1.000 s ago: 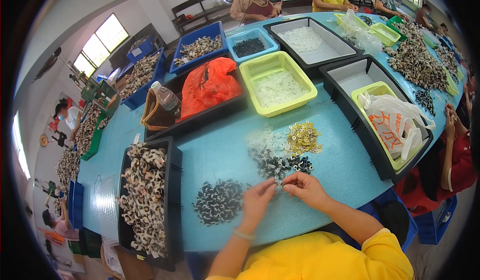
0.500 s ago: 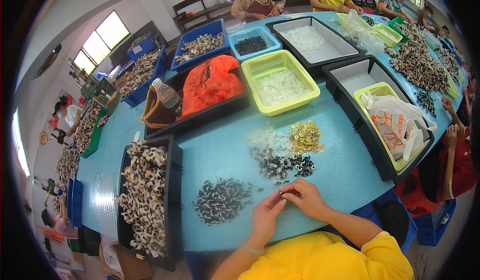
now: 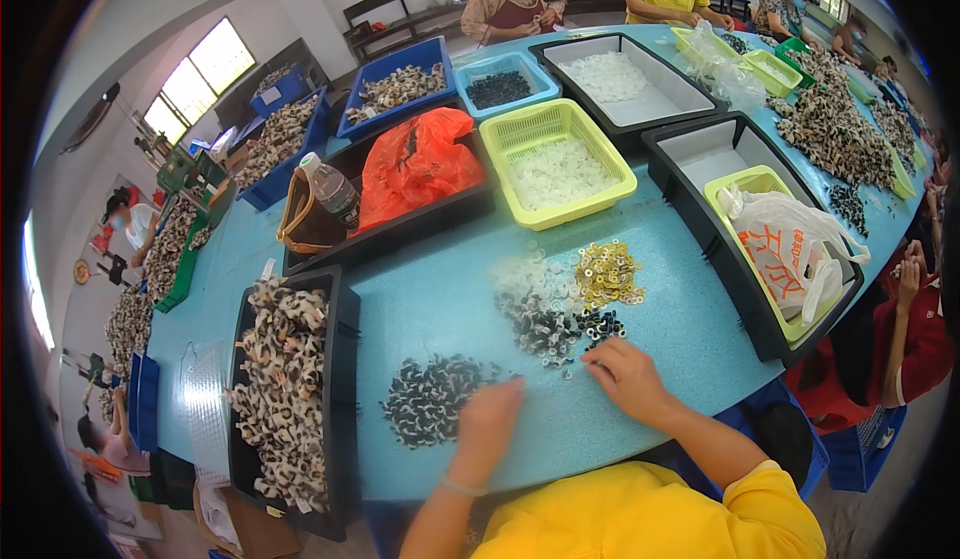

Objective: The person sorts small black and white plastic components by hand, placing them into different plastic trays and sorting bins.

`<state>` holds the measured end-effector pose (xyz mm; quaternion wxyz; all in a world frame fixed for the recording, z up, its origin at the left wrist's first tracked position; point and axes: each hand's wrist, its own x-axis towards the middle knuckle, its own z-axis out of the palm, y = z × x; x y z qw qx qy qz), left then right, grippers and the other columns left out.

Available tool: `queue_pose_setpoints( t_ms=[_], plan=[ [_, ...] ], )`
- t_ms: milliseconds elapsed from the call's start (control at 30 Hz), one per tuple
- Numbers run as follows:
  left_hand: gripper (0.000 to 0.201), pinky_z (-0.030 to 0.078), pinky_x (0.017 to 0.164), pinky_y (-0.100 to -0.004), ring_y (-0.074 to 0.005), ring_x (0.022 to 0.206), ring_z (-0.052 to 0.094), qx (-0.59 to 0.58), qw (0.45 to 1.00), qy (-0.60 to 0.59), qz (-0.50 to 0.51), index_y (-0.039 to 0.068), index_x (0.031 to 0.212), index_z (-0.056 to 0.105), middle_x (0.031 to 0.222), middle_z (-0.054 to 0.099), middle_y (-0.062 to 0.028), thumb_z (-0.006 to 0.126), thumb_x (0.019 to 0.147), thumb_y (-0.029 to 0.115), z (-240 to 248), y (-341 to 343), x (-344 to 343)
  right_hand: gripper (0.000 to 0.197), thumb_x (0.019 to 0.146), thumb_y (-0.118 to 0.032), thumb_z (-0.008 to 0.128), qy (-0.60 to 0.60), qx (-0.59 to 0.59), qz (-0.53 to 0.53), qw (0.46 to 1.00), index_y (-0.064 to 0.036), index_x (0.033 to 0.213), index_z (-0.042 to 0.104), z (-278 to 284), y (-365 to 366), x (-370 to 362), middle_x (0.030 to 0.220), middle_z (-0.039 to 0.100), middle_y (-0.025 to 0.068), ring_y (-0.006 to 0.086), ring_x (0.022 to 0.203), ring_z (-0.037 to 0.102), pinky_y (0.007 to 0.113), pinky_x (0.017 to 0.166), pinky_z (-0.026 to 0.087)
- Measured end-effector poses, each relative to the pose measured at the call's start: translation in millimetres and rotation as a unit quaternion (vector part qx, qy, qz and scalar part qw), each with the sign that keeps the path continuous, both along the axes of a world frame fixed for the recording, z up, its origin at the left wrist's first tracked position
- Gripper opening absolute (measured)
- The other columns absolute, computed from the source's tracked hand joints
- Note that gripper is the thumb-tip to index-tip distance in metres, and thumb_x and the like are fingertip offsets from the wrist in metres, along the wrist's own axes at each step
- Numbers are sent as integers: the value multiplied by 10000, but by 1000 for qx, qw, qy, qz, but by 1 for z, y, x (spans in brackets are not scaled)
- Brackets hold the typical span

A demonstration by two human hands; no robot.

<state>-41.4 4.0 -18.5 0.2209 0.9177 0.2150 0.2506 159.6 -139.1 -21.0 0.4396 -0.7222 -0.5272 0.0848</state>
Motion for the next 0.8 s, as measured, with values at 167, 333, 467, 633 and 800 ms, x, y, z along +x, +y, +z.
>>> queue_pose_setpoints(
  t_ms=[167,333,467,633,800],
  plan=[
    [187,520,751,-374,-280,852,629,79,996,17,-22,19,986,696,948,681,-100,729,808,65,-5,16,-8,189,778,-60,660,-207,-6,0,978,-91,963,684,-5,7,31,883,578,58,251,851,569,364,721,491],
    [234,505,807,-382,-284,910,596,77,995,28,-57,41,1015,705,972,656,-95,742,786,74,-3,24,-15,139,761,-71,630,-263,-11,69,962,-76,891,679,-4,9,40,877,565,46,236,849,544,350,756,481],
    [231,500,798,-379,-287,890,592,108,994,14,-32,63,989,710,944,651,-85,762,766,94,17,14,0,142,757,-102,724,-238,-28,80,968,-80,881,659,-6,6,39,889,587,51,249,875,559,360,788,482],
    [151,490,719,-369,-267,821,592,53,998,-21,-23,82,874,696,843,634,-67,776,761,141,8,-9,29,112,776,-83,697,-159,-59,124,978,-80,829,597,-9,-5,18,857,578,74,281,857,560,387,765,492],
    [133,484,672,-371,-269,745,581,39,999,-8,4,93,845,691,774,610,-69,778,765,153,-10,-24,56,103,825,-107,710,-25,-76,129,988,-58,900,659,4,-14,14,875,621,86,270,848,602,375,732,508]
  ],
)
